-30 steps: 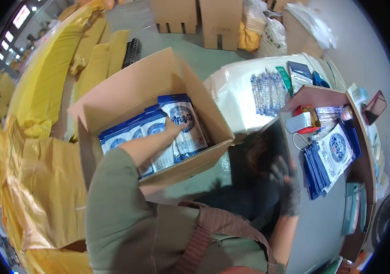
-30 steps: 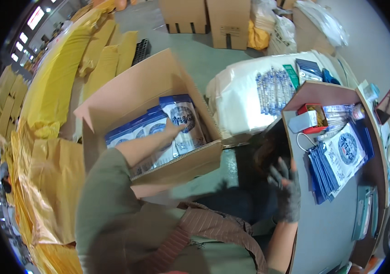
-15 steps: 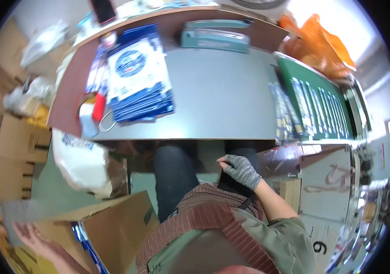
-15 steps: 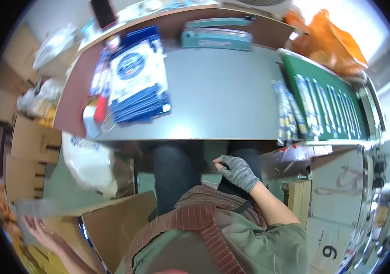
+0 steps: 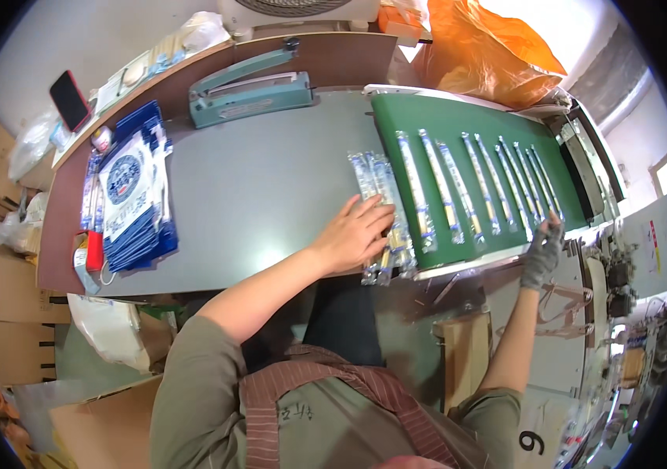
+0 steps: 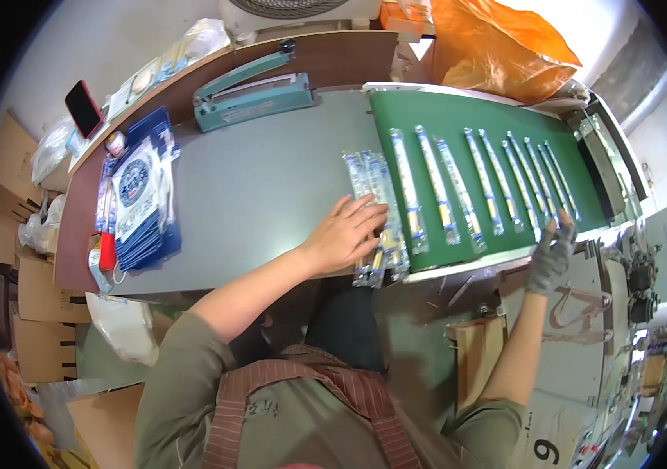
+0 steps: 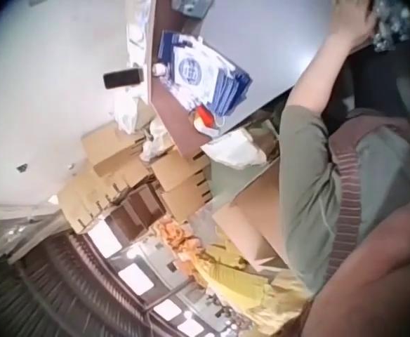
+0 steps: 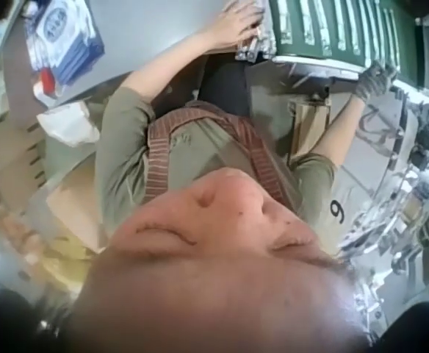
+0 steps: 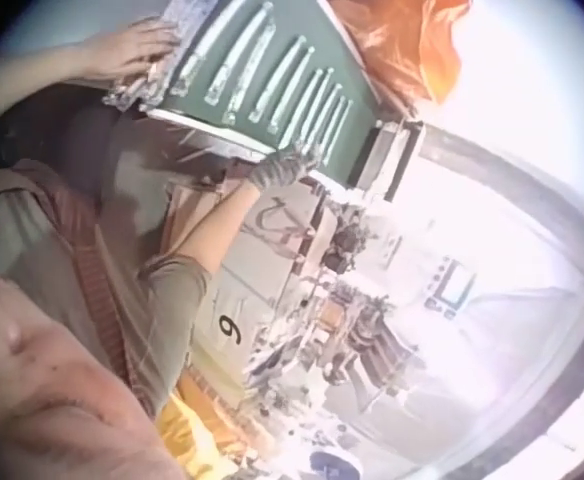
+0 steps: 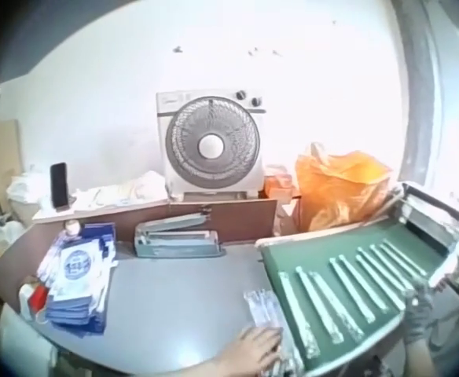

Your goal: Packaging small consumer items into larger plastic bags and then into cardboard shipping boxes.

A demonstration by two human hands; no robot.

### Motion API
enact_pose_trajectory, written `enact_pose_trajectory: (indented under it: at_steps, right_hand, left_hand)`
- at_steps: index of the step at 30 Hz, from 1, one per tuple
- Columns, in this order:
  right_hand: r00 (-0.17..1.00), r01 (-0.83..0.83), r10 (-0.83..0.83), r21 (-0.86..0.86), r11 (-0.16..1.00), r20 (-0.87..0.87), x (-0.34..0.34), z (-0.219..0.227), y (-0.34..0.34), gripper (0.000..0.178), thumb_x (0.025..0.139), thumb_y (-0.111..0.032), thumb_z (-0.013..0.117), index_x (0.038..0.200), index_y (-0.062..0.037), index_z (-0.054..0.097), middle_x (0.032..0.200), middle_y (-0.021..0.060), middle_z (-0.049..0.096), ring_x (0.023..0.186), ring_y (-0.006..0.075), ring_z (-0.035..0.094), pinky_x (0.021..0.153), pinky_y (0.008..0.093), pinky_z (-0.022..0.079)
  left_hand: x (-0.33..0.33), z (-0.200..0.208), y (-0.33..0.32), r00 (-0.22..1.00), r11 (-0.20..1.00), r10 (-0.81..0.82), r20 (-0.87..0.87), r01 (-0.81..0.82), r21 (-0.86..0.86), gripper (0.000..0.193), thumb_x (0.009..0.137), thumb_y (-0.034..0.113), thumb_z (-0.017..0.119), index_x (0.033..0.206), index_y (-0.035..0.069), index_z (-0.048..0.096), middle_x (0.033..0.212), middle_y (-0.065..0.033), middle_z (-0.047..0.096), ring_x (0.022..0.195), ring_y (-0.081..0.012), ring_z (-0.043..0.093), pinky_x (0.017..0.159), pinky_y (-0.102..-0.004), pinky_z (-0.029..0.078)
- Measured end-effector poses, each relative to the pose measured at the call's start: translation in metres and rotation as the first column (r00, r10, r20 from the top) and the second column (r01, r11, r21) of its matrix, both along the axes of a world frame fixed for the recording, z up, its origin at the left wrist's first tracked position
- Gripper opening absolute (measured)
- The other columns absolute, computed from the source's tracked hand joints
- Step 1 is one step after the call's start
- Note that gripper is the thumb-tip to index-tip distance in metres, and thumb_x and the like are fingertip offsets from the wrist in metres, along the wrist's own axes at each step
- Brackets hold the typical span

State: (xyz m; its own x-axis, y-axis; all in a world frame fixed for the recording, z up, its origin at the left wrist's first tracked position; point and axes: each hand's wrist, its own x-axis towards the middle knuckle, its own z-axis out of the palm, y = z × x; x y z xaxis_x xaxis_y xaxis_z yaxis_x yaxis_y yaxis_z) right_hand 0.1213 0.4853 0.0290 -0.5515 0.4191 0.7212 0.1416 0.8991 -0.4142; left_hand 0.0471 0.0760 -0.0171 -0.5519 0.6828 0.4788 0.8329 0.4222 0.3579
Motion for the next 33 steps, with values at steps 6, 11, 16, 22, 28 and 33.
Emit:
enact_pose_trajectory:
  at_steps: [6,11,16,22,28,33]
  right_hand:
    - [0.879,0.342,-0.391,0.211,0.916,0.273,-0.042,-0.010,0.202,0.057,0.093,-0.043,0.050,0.133,-0.0028,0.044,0.138,0.0224,0.040,0.128,0.0347,0.038,0.107,0.0386,0.030]
    - [0.855,-0.018,0.136,-0.232,0.973,0.501,-0.063,-0.012,0.152,0.058,0.092,-0.044,0.051,0.136,-0.0065,0.043,0.141,0.0158,0.041,0.128,0.0294,0.041,0.107,0.0360,0.031]
    - [0.801,-0.329,0.269,0.019,0.944,0.535,-0.041,0.009,-0.089,0.052,0.093,-0.035,0.052,0.138,-0.0112,0.042,0.139,0.0171,0.042,0.127,0.0309,0.042,0.105,0.0388,0.034]
    - [0.748,-0.547,0.450,0.068,0.835,0.488,-0.050,-0.001,-0.292,0.059,0.091,-0.036,0.054,0.138,-0.0042,0.038,0.138,0.0246,0.039,0.129,0.0397,0.037,0.108,0.0435,0.029]
    - [0.911,-0.091,0.136,-0.132,0.987,0.389,-0.114,-0.108,-0.230,0.072,0.092,-0.055,0.040,0.131,0.0053,0.043,0.129,0.0275,0.049,0.120,0.0399,0.047,0.103,0.0414,0.036]
    - [0.697,-0.274,0.366,-0.241,0.931,0.617,-0.145,-0.081,-0.353,0.069,0.093,-0.050,0.040,0.138,0.0021,0.033,0.139,0.0274,0.037,0.129,0.0373,0.038,0.108,0.0398,0.028]
  left_hand:
    - [-0.027,-0.010,0.045,0.989,0.983,-0.143,0.028,0.145,-0.114,0.036,0.088,0.032,0.050,0.108,0.003,0.059,0.118,-0.0120,0.053,0.125,-0.0313,0.038,0.109,-0.0538,0.021]
    - [-0.043,-0.015,-0.034,1.000,0.991,0.018,-0.014,-0.020,-0.130,0.031,0.087,0.028,0.053,0.107,0.006,0.060,0.120,-0.0087,0.054,0.127,-0.0287,0.038,0.110,-0.0527,0.022]
    - [-0.049,0.008,-0.134,0.985,0.981,0.136,0.106,-0.119,-0.155,0.027,0.084,0.017,0.054,0.109,0.009,0.058,0.122,-0.0056,0.056,0.128,-0.0298,0.039,0.110,-0.0524,0.021]
    - [-0.032,0.000,-0.139,0.956,0.952,0.284,0.072,-0.290,0.101,0.037,0.082,0.015,0.058,0.119,0.008,0.055,0.133,-0.0080,0.047,0.133,-0.0322,0.033,0.109,-0.0542,0.019]
    - [-0.017,-0.024,-0.174,0.716,0.569,0.597,0.361,-0.696,0.438,0.055,0.086,0.015,0.058,0.134,0.002,0.036,0.146,-0.0197,0.026,0.137,-0.0397,0.019,0.111,-0.0486,0.016]
    - [-0.046,-0.027,-0.181,0.481,0.366,0.321,0.816,-0.858,0.361,0.084,0.087,0.031,0.060,0.145,-0.004,0.010,0.149,-0.0247,0.018,0.136,-0.0311,0.026,0.111,-0.0365,0.024]
